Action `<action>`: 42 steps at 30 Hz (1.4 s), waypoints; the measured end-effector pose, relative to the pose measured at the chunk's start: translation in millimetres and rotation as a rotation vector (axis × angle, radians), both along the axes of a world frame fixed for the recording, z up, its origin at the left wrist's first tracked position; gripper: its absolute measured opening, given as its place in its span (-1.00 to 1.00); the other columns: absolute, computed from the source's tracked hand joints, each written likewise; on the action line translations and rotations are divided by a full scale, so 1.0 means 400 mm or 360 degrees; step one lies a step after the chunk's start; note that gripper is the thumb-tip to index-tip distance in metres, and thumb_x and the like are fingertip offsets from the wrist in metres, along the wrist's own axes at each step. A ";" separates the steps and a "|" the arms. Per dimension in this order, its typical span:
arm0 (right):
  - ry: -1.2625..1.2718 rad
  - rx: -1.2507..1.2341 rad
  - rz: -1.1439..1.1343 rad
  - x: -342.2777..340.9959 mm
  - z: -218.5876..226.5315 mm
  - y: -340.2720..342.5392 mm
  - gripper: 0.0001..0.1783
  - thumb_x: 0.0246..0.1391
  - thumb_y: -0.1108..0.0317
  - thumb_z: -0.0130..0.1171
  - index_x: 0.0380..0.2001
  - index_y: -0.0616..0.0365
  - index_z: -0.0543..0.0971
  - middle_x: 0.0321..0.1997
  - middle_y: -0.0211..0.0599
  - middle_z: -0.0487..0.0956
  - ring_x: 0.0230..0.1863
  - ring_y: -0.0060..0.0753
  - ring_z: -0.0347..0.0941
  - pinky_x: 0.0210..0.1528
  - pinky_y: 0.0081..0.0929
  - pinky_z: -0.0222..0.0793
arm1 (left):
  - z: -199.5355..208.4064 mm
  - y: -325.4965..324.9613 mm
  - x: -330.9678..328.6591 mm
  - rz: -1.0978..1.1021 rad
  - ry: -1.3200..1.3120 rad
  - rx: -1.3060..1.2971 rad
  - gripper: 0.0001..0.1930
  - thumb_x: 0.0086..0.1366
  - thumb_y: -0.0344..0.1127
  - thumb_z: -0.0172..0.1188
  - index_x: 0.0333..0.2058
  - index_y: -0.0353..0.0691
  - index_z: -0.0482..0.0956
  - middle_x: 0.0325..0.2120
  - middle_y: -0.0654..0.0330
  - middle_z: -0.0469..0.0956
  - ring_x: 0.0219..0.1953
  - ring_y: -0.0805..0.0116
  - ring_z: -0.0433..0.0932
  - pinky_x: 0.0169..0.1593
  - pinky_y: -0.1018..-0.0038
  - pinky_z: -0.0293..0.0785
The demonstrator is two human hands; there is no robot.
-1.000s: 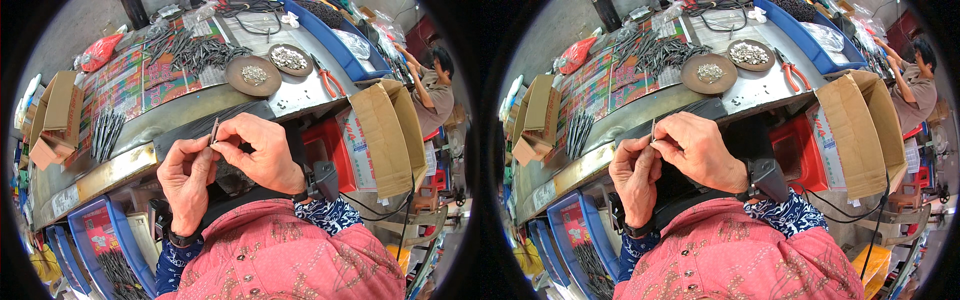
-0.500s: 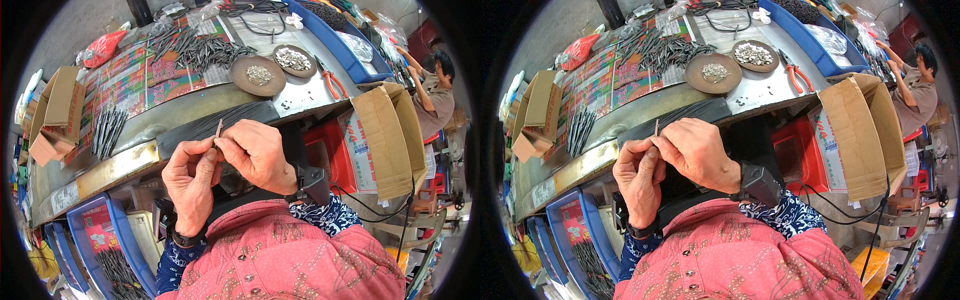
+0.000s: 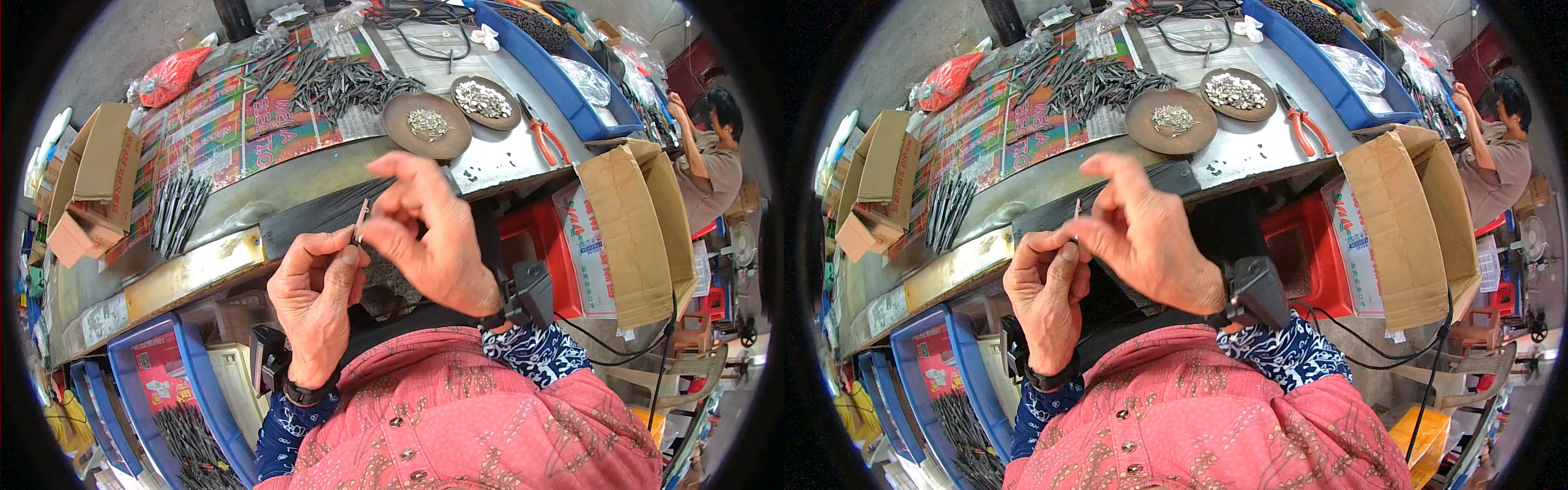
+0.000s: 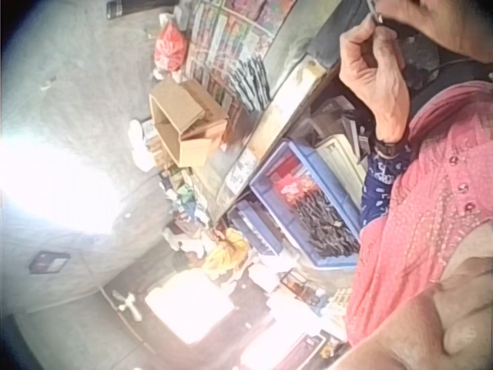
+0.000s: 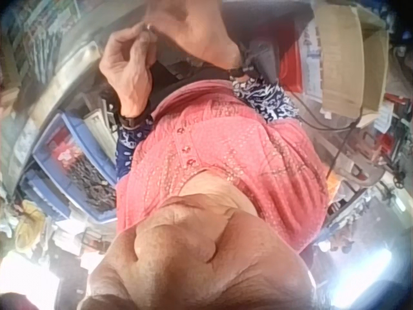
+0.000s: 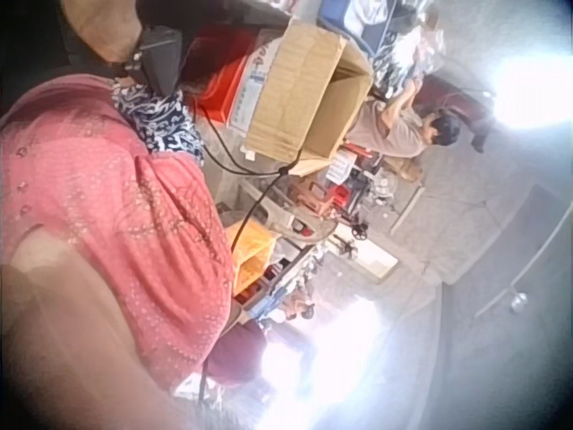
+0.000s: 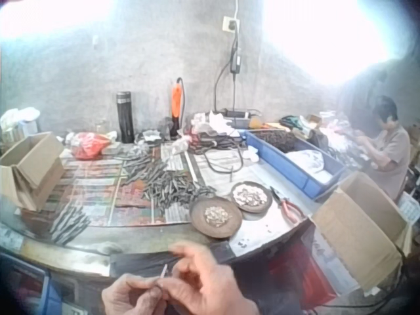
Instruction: The person repeatedly picks up a thin metal rod and a small metal piece, inserts the piece into the rod, and uses pliers to crimp or secure it. The person places the finished assembly on the table and repeats the process with new components.
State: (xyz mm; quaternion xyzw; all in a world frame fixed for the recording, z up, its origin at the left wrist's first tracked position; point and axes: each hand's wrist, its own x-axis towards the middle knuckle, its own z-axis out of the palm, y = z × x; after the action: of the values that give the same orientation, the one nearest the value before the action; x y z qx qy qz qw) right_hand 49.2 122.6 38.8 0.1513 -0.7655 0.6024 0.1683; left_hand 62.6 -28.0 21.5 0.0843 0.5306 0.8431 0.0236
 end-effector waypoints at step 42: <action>0.0229 0.0125 -0.0058 -0.010 -0.037 -0.017 -0.78 0.09 0.36 0.26 -0.49 0.22 0.45 -0.60 -0.18 0.47 -0.60 -0.17 0.46 -0.56 -0.39 0.35 | 0.000 0.005 -0.007 0.0043 0.0080 -0.0129 -0.94 0.32 -0.50 0.15 -0.24 -0.29 0.53 -0.52 0.36 0.49 -0.57 0.67 0.34 -0.53 0.70 0.24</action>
State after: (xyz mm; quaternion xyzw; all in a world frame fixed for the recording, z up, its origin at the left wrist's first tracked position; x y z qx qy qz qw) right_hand 45.1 115.8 24.0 0.1868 -0.7771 0.5563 0.2276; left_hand 59.7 -25.9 21.5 0.0972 0.5658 0.8188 0.0025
